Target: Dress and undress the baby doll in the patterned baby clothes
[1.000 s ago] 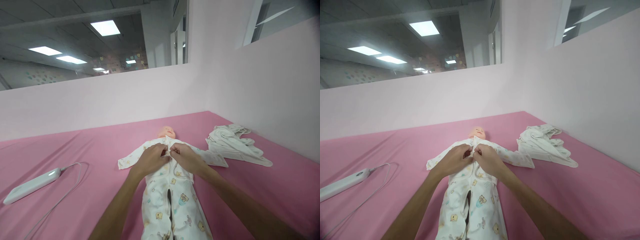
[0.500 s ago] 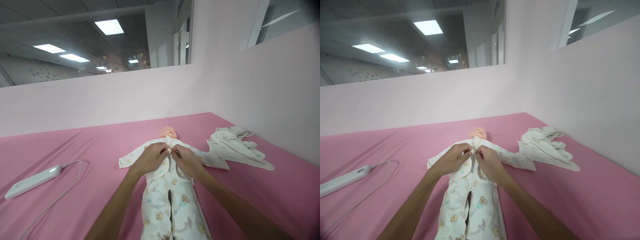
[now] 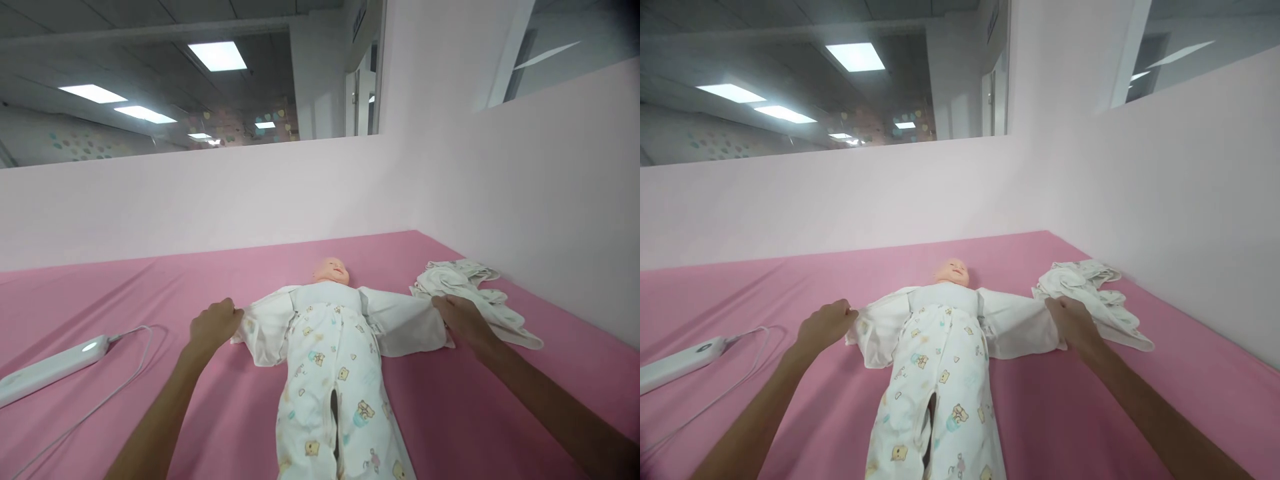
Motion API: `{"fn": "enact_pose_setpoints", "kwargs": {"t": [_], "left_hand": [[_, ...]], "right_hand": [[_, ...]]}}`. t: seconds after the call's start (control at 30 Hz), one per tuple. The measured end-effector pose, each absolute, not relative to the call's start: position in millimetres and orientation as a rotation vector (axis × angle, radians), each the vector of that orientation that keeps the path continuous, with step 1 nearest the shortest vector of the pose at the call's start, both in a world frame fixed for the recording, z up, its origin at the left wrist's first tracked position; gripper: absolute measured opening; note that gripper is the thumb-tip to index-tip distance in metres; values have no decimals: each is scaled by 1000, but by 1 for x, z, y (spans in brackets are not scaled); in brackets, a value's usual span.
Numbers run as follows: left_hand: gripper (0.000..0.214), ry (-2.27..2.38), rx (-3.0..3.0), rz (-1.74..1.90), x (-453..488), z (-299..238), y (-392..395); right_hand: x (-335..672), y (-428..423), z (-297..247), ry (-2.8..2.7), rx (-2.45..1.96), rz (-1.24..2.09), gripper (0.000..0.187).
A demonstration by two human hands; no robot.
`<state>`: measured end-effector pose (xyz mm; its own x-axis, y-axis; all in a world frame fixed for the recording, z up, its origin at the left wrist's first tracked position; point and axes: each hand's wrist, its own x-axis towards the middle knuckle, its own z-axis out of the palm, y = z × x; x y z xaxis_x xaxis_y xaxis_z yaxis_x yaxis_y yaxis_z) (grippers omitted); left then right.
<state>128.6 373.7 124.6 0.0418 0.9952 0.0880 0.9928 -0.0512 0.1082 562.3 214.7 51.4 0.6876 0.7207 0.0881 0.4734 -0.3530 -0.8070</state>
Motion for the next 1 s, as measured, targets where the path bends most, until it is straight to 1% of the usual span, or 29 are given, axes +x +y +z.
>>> {"fn": "enact_pose_setpoints", "kwargs": {"t": [0.07, 0.13, 0.17, 0.2, 0.27, 0.33, 0.37, 0.43, 0.47, 0.53, 0.63, 0.7, 0.77, 0.87, 1.0], "left_hand": [[20, 2042, 2261, 200, 126, 115, 379], [32, 1797, 2284, 335, 132, 109, 382], [38, 1656, 2281, 410, 138, 106, 382], [43, 1540, 2275, 462, 146, 104, 382], [46, 1468, 2293, 503, 163, 98, 381], [40, 1569, 2385, 544, 179, 91, 380], [35, 1641, 2433, 588, 185, 87, 379], [27, 1758, 2497, 681, 193, 79, 379], [26, 1792, 2517, 716, 194, 76, 379], [26, 1821, 2530, 734, 193, 72, 379], [30, 1881, 2496, 623, 185, 69, 379], [30, 1934, 2479, 497, 179, 67, 380], [30, 1946, 2485, 416, 174, 65, 381], [35, 1930, 2489, 386, 165, 64, 386], [41, 1907, 2455, 348, 148, 63, 396]], "right_hand": [[571, 213, 40, -960, -2105, 402, 24], [569, 215, 37, -1007, -2143, 344, 15], [563, 217, 38, -1040, -2149, 253, 18], [555, 220, 43, -1086, -2143, 141, 25], [528, 229, 58, -1240, -2078, -65, 35], [491, 241, 79, -1445, -1968, -96, 33], [470, 248, 90, -1546, -1911, -58, 29], [426, 266, 111, -1695, -1808, 81, 29], [406, 276, 119, -1812, -1770, 123, 30], [369, 298, 129, -2131, -1767, 75, 34], [331, 332, 129, -2354, -1798, 40, 28], [318, 350, 123, -2388, -1863, 28, 29], [313, 363, 116, -2411, -1931, 20, 38], [315, 372, 110, -2444, -1984, 23, 50], [330, 371, 114, -2476, -1980, 13, 52]]}}
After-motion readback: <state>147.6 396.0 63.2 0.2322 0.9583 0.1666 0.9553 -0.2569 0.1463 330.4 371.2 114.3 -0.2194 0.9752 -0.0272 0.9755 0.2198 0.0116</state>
